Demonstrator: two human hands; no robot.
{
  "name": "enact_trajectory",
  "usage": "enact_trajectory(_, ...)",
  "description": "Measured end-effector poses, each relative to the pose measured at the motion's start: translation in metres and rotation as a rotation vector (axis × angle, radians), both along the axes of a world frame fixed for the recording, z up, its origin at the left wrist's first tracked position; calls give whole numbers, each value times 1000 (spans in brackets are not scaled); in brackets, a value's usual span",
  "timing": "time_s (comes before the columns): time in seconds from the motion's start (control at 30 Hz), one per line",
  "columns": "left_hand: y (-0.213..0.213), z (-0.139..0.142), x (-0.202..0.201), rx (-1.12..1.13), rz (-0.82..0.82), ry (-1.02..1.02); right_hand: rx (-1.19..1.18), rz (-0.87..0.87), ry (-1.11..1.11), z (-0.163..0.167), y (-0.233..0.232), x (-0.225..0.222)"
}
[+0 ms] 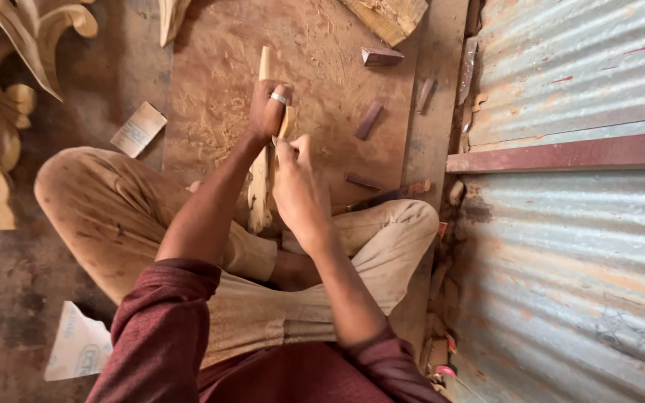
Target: The person sits cross-legged on the floor and carves a decorative wooden piece using a chisel and mallet. They repeatedly strike the chisel to shape the wood, occasionally pausing to inspect the progress and adjust the piece.
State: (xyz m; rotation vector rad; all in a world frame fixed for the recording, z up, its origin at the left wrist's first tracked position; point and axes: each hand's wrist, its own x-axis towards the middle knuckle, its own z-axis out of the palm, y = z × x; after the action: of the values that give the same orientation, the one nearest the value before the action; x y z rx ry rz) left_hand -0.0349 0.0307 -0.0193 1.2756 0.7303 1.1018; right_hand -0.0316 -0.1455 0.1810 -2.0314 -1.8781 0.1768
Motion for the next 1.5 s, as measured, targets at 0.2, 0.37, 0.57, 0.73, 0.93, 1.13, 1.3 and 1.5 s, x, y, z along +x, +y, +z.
enact_trajectory(0.2,1,-1,0,54,9,-31,-144,-103,123,7,-1,-2)
enact_trajectory(0.37,1,1,2,-16,-25,-8,-345,-129,102,3,-1,-1)
enact_trajectory(0.57,1,2,2,33,10,58,-142,-49,123,2,-3,3)
enact_trajectory(0.73,0,0,-3,29,-5,-42,-340,-186,154,9,-2,-3)
enact_trajectory(0.93,-1,-2,0,-88,56,-37,-284,-124,198,10,1,-2)
enact_trajectory(1.13,1,0,3,-41,12,30,-130,-85,196,12,3,2)
enact_trajectory(1.3,1,3,2,19,-45,1,-372,-211,249,18,7,4)
enact_trajectory(1.5,2,5,1,1,29,62,-156,-9,185,12,9,9)
